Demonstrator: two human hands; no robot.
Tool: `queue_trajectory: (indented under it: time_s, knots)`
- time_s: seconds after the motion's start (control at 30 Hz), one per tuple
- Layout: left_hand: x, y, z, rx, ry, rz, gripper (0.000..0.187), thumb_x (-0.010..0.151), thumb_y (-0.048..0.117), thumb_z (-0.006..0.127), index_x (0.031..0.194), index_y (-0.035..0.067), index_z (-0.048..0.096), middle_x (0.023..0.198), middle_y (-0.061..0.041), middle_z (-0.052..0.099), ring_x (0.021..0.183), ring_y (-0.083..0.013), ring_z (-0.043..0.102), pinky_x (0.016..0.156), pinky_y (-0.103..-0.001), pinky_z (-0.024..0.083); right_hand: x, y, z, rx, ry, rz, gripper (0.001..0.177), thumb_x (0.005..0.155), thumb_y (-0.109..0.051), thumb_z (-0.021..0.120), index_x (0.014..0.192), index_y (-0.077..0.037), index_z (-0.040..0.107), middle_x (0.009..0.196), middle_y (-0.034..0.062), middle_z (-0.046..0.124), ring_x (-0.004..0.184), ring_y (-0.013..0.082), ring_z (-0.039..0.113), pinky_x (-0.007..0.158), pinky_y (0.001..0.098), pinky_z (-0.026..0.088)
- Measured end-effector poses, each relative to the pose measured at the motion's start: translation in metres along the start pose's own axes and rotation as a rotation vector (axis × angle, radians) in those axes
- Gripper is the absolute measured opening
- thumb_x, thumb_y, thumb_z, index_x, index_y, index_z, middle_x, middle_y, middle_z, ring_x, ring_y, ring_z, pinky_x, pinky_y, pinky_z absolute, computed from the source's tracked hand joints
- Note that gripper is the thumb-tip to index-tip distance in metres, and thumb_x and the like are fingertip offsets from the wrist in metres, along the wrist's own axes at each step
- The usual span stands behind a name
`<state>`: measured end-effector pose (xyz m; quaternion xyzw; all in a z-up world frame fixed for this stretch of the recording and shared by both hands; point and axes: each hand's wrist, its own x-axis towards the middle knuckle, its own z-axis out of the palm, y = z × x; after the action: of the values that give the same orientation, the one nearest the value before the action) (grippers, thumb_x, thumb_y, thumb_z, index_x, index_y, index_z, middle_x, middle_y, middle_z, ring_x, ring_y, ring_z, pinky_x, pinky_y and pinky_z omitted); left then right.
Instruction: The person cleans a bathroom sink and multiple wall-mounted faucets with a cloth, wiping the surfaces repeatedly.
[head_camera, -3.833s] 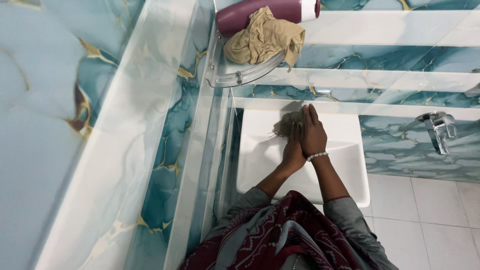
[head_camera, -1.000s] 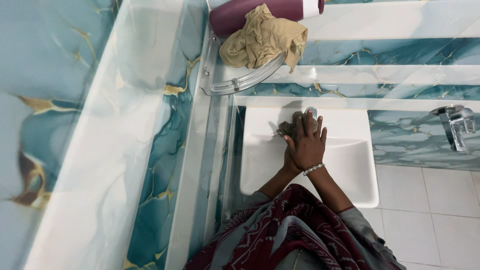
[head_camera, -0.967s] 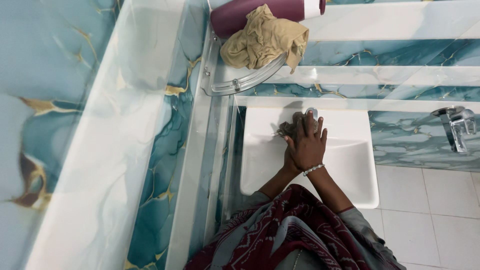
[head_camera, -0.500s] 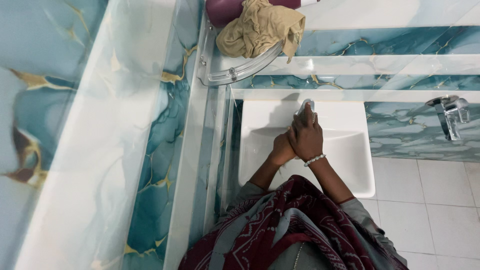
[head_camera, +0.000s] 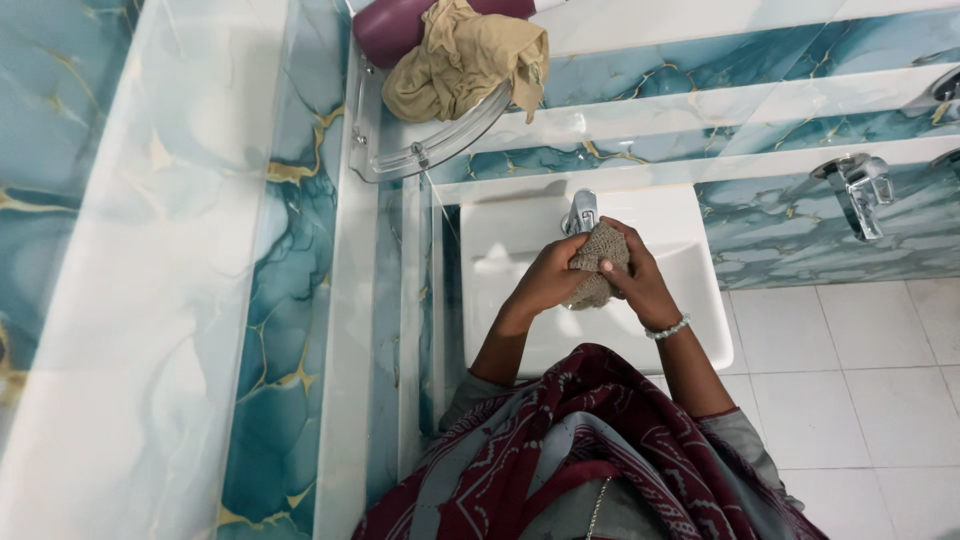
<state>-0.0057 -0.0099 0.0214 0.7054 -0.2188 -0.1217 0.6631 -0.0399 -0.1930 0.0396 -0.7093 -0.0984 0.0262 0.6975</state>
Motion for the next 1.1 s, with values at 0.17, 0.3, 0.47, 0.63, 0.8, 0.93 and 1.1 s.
queue_trajectory:
  time_s: [0.17, 0.3, 0.47, 0.63, 0.8, 0.93, 1.1]
  knots:
    - [0.005, -0.005, 0.028, -0.329, 0.128, 0.126, 0.063, 0.09, -0.008, 0.068, 0.149, -0.006, 0.045, 0.138, -0.015, 0.061, 0.125, -0.019, 0.062, 0.105, -0.034, 0.052, 0.002, -0.03, -0.003, 0.003, 0.206, -0.139, 0.053, 0.094, -0.007, 0.071, 0.143, -0.002, 0.055, 0.129, 0.01, 0.065, 0.117, 0.016, 0.064, 0.1, 0.0308, 0.054]
    - [0.009, 0.027, 0.019, -0.305, 0.239, 0.225, 0.059, 0.092, -0.005, 0.067, 0.148, -0.002, 0.049, 0.142, -0.014, 0.061, 0.119, -0.0181, 0.062, 0.102, -0.033, 0.054, 0.019, -0.055, -0.005, -0.226, 0.302, -0.378, 0.044, 0.095, -0.002, 0.074, 0.138, 0.001, 0.062, 0.13, 0.0133, 0.067, 0.12, 0.0197, 0.064, 0.104, 0.0328, 0.052]
    - [0.001, 0.043, -0.018, -0.149, 0.414, 0.276, 0.055, 0.095, 0.001, 0.07, 0.146, 0.004, 0.051, 0.147, -0.012, 0.061, 0.104, -0.0199, 0.064, 0.09, -0.031, 0.053, 0.061, -0.052, -0.008, -0.266, 0.426, -0.415, 0.036, 0.106, -0.009, 0.067, 0.14, -0.002, 0.059, 0.129, 0.0153, 0.067, 0.117, 0.0228, 0.066, 0.102, 0.0348, 0.054]
    - [0.013, -0.015, 0.009, 0.211, 0.345, 0.222, 0.058, 0.094, 0.002, 0.067, 0.149, 0.003, 0.05, 0.153, -0.021, 0.051, 0.138, -0.0348, 0.052, 0.112, -0.042, 0.047, 0.092, 0.028, 0.014, -0.933, 0.323, -0.346, 0.055, 0.092, -0.012, 0.068, 0.145, -0.009, 0.055, 0.155, 0.0258, 0.041, 0.125, 0.0436, 0.053, 0.101, 0.0522, 0.048]
    - [0.014, -0.035, 0.035, 0.293, 0.397, 0.219, 0.067, 0.094, 0.01, 0.069, 0.154, 0.003, 0.04, 0.158, -0.024, 0.043, 0.147, -0.0407, 0.042, 0.117, -0.045, 0.041, 0.103, 0.063, 0.013, -0.932, 0.211, -0.314, 0.055, 0.086, -0.014, 0.067, 0.14, -0.014, 0.059, 0.16, 0.0148, 0.043, 0.13, 0.0417, 0.053, 0.104, 0.0494, 0.048]
    - [0.009, -0.029, 0.027, 0.319, 0.389, 0.235, 0.072, 0.093, 0.014, 0.073, 0.155, 0.004, 0.039, 0.159, -0.024, 0.044, 0.147, -0.0393, 0.043, 0.119, -0.044, 0.04, 0.112, 0.074, -0.01, -0.746, -0.003, -0.329, 0.046, 0.096, -0.01, 0.059, 0.142, -0.011, 0.058, 0.155, 0.0139, 0.052, 0.139, 0.0365, 0.054, 0.114, 0.043, 0.046]
    - [0.014, -0.022, 0.007, 0.322, 0.282, 0.245, 0.076, 0.094, 0.015, 0.074, 0.16, 0.007, 0.036, 0.164, -0.026, 0.037, 0.154, -0.039, 0.036, 0.122, -0.044, 0.036, 0.13, 0.08, -0.034, -0.152, -0.262, -0.047, 0.048, 0.101, -0.009, 0.05, 0.148, -0.01, 0.047, 0.144, 0.014, 0.053, 0.134, 0.0267, 0.052, 0.111, 0.0364, 0.042]
